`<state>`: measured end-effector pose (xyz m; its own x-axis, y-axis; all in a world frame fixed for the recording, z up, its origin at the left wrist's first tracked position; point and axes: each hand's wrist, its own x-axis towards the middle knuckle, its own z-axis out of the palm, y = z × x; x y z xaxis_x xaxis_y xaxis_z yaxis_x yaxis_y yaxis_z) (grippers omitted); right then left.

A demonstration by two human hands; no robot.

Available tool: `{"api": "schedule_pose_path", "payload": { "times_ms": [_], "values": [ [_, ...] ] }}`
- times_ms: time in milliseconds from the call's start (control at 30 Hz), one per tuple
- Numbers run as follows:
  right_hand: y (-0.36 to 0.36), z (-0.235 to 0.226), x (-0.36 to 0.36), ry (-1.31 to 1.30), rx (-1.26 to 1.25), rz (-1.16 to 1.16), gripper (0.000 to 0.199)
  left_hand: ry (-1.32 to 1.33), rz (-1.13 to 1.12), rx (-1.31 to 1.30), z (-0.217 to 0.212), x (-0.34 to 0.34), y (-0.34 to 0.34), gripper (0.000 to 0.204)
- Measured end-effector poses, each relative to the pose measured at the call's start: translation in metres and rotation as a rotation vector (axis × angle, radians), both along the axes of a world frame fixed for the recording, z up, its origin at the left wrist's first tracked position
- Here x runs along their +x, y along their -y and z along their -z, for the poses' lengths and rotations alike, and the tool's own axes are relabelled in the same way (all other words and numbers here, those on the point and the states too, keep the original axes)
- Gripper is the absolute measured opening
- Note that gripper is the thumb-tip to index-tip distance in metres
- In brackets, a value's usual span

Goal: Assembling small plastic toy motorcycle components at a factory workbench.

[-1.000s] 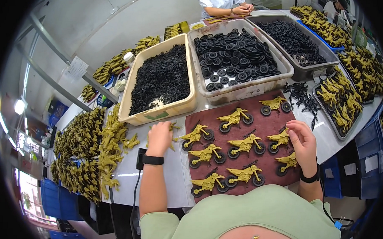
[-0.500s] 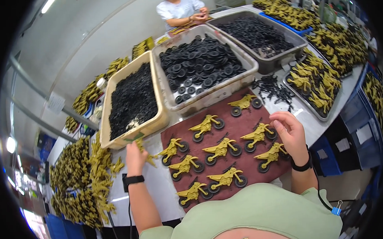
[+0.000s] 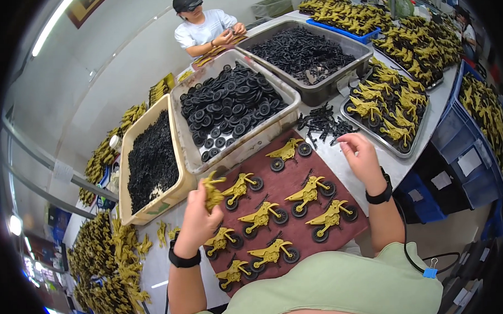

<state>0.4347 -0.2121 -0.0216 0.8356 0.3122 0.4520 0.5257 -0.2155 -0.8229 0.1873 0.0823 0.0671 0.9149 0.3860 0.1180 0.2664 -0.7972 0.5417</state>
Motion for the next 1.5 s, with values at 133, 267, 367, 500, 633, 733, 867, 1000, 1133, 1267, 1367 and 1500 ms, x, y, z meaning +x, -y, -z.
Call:
{"api": "schedule_pose_path", "payload": {
  "times_ms": [133, 267, 367, 500, 633, 733, 867, 1000, 1133, 1267, 1367, 1500],
  "values": [
    [-0.005, 0.010, -0.003, 0.047, -0.042, 0.017, 0.010, -0.004, 0.119, 0.047, 0.011, 0.053, 0.022, 0.076],
    [-0.008, 0.012, -0.007, 0.049, -0.014, -0.014, 0.010, -0.059, 0.223, -0.019, 0.020, 0.095, 0.034, 0.067],
    [-0.009, 0.016, -0.008, 0.056, -0.079, -0.087, 0.011, 0.037, 0.281, 0.028, 0.047, 0.122, 0.032, 0.058],
    [-0.007, 0.018, -0.009, 0.022, -0.063, -0.098, 0.011, 0.127, 0.249, 0.092, 0.056, 0.157, 0.048, 0.048],
    [-0.006, 0.014, -0.011, 0.046, -0.051, -0.097, 0.011, 0.188, 0.240, 0.155, 0.080, 0.178, 0.049, 0.043],
    [-0.005, 0.014, -0.011, 0.038, -0.046, -0.093, 0.011, 0.170, 0.238, 0.169, 0.090, 0.183, 0.049, 0.044],
    [-0.004, 0.012, -0.012, 0.004, -0.068, -0.109, 0.011, 0.160, 0.256, 0.140, 0.095, 0.184, 0.048, 0.043],
    [-0.003, 0.012, -0.012, -0.002, -0.077, -0.118, 0.011, 0.130, 0.267, 0.124, 0.093, 0.183, 0.048, 0.043],
    [-0.004, 0.012, -0.012, -0.020, -0.080, -0.123, 0.011, 0.142, 0.296, 0.133, 0.095, 0.182, 0.044, 0.043],
    [-0.003, 0.012, -0.012, -0.051, -0.095, -0.132, 0.011, 0.166, 0.337, 0.182, 0.098, 0.181, 0.040, 0.042],
    [-0.004, 0.013, -0.012, -0.053, -0.103, -0.135, 0.012, 0.153, 0.377, 0.255, 0.099, 0.182, 0.039, 0.043],
    [-0.005, 0.018, -0.010, 0.003, -0.135, -0.124, 0.012, 0.134, 0.408, 0.442, 0.102, 0.183, 0.043, 0.044]
  ]
}}
